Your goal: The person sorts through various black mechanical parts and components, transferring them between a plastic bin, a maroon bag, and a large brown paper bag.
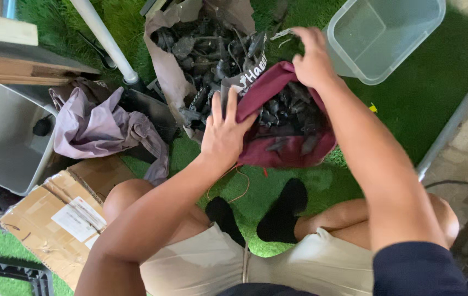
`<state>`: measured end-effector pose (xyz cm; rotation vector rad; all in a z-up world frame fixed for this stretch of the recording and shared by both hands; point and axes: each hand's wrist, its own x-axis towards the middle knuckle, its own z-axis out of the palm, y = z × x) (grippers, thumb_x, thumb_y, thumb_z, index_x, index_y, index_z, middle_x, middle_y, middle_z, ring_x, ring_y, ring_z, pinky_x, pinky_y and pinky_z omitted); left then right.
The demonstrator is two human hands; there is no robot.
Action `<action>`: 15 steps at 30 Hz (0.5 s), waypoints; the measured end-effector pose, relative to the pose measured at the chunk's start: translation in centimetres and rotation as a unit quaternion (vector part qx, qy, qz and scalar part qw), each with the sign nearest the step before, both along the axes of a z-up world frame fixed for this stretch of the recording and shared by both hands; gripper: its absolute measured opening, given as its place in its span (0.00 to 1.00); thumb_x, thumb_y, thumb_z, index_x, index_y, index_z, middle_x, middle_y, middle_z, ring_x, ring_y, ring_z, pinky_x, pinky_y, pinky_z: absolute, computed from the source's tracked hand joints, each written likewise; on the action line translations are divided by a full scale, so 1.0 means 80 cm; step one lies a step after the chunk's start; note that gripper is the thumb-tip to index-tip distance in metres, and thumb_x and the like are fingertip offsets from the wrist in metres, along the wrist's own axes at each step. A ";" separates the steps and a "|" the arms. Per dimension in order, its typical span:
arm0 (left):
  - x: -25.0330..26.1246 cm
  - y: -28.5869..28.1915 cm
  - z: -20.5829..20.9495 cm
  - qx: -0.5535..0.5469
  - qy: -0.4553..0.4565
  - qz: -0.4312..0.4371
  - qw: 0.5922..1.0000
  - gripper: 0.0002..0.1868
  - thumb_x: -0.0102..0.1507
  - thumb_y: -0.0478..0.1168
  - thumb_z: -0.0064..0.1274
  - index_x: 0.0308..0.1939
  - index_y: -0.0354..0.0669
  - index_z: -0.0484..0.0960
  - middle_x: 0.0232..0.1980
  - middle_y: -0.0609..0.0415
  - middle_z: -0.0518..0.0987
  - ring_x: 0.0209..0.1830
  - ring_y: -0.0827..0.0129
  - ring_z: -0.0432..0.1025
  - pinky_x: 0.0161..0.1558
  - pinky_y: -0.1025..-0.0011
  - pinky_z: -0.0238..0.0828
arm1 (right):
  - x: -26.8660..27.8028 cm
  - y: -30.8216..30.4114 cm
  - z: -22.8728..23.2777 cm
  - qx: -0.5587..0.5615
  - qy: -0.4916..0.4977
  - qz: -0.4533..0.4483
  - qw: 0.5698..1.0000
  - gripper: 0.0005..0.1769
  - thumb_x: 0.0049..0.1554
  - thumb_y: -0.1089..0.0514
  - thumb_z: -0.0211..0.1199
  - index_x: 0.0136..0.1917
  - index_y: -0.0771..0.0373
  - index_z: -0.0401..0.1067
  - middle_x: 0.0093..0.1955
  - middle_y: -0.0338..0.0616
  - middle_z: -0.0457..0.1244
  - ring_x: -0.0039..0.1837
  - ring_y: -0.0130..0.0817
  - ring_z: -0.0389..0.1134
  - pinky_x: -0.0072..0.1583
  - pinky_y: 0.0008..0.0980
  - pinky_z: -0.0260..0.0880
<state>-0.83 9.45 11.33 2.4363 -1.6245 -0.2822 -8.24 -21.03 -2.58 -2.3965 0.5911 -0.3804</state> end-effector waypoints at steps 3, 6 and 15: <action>-0.008 0.005 0.005 0.198 0.063 -0.002 0.978 0.31 0.61 0.36 0.50 0.69 0.62 0.72 0.74 0.28 0.53 0.71 0.24 0.51 0.52 0.50 0.70 | 0.039 -0.015 -0.031 0.077 0.266 -0.036 0.960 0.35 0.55 0.52 0.72 0.75 0.47 0.69 0.76 0.78 0.43 0.71 0.66 0.57 0.70 0.47 0.59; -0.018 0.012 0.014 0.143 -0.036 -0.026 0.989 0.30 0.60 0.41 0.55 0.68 0.51 0.74 0.71 0.35 0.62 0.66 0.36 0.61 0.52 0.54 0.72 | 0.043 -0.012 -0.030 0.091 0.218 -0.021 0.971 0.37 0.59 0.50 0.69 0.78 0.58 0.61 0.67 0.69 0.61 0.70 0.63 0.62 0.69 0.49 0.63; 0.027 -0.011 0.040 0.172 0.127 0.011 0.977 0.65 0.33 0.52 0.81 0.67 0.30 0.62 0.65 0.34 0.63 0.56 0.42 0.69 0.50 0.54 0.75 | -0.063 0.029 0.186 -0.051 -0.111 0.116 0.986 0.27 0.68 0.64 0.68 0.78 0.68 0.65 0.74 0.61 0.61 0.76 0.54 0.66 0.79 0.48 0.67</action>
